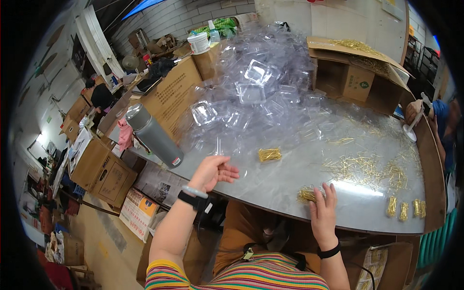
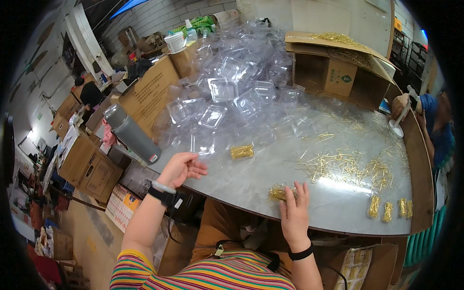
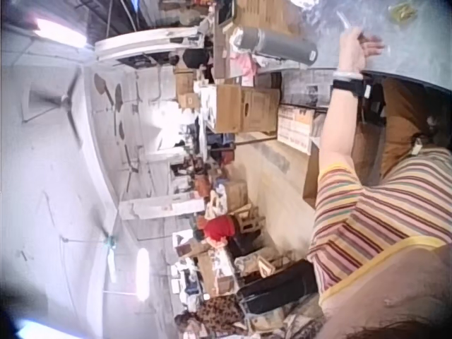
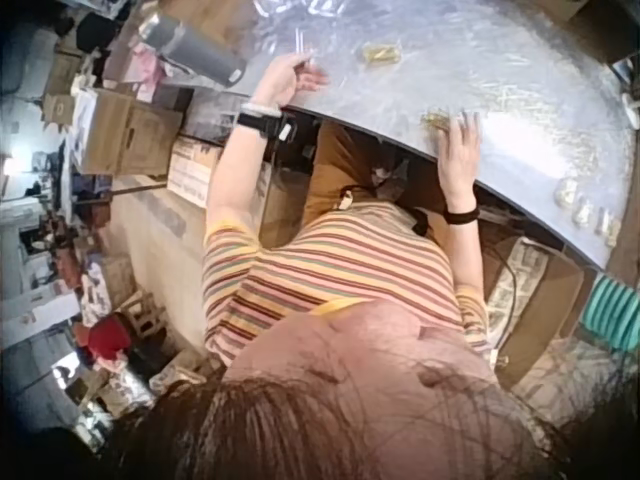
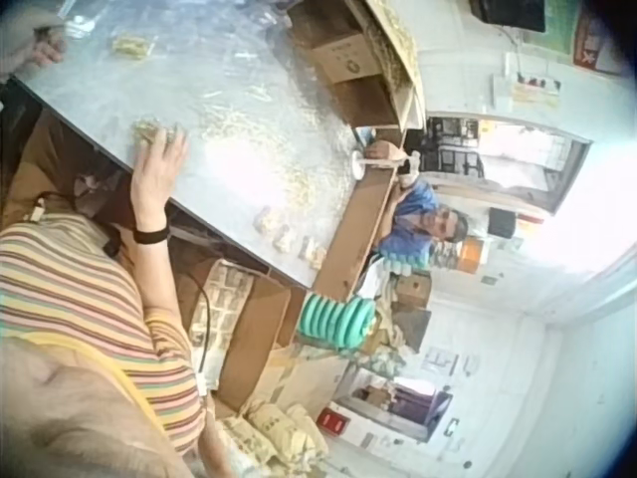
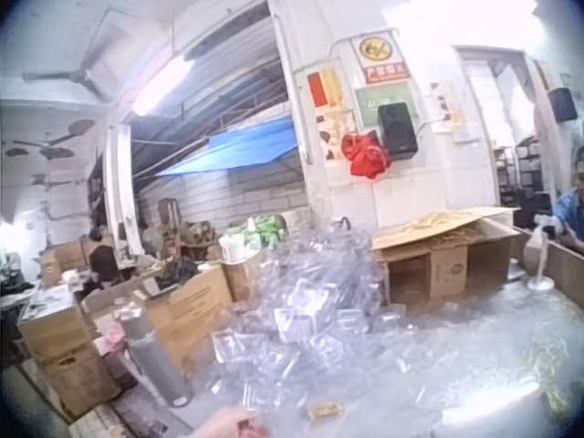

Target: Manually counting and placing gold-colored metal clips into clear plastic trays and then into a shipping box.

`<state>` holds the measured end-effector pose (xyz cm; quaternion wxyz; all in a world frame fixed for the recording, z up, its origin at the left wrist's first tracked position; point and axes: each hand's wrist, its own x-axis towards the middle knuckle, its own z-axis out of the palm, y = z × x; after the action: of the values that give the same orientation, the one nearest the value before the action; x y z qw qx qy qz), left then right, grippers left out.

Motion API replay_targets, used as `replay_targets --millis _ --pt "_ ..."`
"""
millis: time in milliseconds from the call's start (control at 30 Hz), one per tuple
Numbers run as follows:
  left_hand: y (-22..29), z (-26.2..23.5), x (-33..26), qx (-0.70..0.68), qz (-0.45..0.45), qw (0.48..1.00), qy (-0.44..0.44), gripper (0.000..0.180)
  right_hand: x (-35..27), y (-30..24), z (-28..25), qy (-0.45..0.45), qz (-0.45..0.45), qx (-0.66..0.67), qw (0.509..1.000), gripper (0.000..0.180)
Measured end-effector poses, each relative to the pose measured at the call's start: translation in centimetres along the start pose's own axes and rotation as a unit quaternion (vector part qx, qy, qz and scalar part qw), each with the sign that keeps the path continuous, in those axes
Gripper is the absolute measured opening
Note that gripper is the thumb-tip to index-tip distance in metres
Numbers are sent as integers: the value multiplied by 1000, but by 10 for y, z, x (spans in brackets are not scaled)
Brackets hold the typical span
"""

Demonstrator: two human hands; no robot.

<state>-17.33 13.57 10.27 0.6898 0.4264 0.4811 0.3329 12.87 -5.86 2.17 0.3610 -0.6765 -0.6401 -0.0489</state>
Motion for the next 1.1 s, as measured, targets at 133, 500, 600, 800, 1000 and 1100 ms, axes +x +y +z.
replay_targets --millis 133,500,600,800,1000,1100 --pt "-23 25 -41 -6 -18 992 -124 19 2 -15 -25 37 -73 73 994 43" --pt "-112 97 -79 -128 -4 975 -184 28 -21 -37 -19 -12 -176 192 965 35" --pt "-101 101 -69 -152 -15 980 -125 42 -19 -23 -26 51 -53 137 988 41" --pt "-105 97 -63 -162 -62 961 -215 38 15 13 -14 -20 -36 -24 999 35" --pt "-139 63 -73 -78 -235 928 -280 39 6 11 3 -72 -60 -35 995 40" --pt "-145 82 -73 -123 -221 932 -261 40 0 7 3 -87 -65 -22 994 42"
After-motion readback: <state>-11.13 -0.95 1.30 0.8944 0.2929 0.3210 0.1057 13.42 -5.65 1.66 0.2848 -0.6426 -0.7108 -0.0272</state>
